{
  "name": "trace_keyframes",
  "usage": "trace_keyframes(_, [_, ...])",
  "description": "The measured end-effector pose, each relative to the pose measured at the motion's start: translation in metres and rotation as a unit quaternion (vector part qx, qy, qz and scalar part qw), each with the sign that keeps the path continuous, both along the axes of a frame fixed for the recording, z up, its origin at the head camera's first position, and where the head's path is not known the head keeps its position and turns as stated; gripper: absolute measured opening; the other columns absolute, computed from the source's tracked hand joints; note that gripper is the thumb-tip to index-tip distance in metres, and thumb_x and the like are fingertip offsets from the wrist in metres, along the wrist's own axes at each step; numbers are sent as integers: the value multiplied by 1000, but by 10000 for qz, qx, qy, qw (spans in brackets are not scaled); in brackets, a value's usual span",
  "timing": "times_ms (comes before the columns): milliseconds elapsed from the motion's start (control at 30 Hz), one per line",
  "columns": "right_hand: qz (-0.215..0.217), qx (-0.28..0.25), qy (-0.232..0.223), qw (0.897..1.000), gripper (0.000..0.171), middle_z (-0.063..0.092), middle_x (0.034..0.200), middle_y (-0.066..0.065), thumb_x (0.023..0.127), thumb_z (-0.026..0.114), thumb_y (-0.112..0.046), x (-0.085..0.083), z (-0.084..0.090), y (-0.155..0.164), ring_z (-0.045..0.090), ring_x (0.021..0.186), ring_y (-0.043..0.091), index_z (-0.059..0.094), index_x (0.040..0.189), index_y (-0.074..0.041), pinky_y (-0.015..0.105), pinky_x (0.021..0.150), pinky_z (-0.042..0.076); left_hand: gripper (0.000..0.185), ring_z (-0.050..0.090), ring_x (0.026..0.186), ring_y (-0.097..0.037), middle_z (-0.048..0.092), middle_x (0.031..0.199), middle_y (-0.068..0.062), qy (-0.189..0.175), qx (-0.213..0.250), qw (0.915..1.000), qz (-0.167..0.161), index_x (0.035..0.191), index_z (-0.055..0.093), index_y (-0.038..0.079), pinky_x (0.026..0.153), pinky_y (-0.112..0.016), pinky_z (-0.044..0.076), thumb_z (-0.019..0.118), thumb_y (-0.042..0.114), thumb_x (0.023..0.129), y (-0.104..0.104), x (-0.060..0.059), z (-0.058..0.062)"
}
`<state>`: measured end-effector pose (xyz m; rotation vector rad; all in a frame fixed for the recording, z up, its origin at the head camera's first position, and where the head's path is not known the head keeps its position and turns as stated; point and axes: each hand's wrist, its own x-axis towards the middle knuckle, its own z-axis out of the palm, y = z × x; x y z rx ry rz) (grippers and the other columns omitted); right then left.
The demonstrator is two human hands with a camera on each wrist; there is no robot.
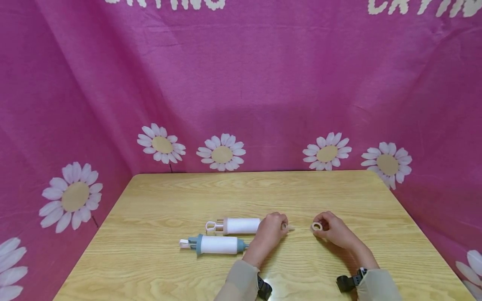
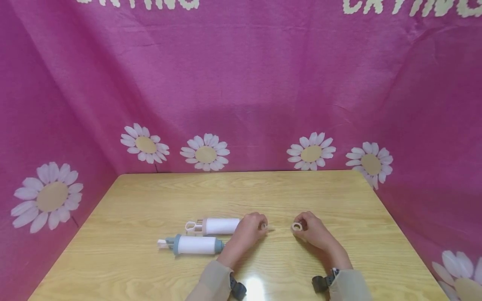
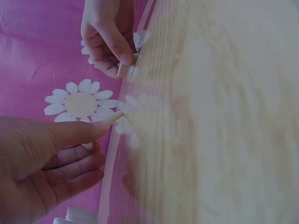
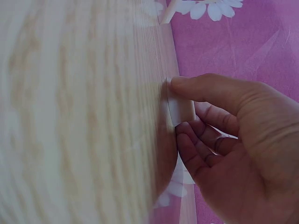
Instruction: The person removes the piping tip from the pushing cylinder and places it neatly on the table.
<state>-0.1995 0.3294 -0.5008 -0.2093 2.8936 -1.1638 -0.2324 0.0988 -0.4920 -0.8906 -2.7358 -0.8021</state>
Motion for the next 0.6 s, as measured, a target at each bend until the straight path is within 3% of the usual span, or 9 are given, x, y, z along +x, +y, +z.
trace_keyframes(367, [-18, 23, 8, 10000, 25, 56, 95, 9, 83, 75, -5, 0, -1, 0, 49, 80, 12, 61, 102, 0, 19, 67, 43, 13, 56, 61, -6, 61, 71, 4, 596, -671, 9958, 173, 77, 71, 12, 53, -14, 41, 83, 17, 76, 1, 2, -3])
trace_keyframes(600, [22, -37, -79, 10000, 22, 53, 96, 9, 85, 74, -8, 0, 1, 1, 47, 82, 13, 59, 101, -2, 19, 68, 41, 15, 60, 64, -9, 62, 73, 2, 479, -904, 9946, 171, 79, 72, 12, 56, -16, 46, 85, 20, 74, 3, 3, -2])
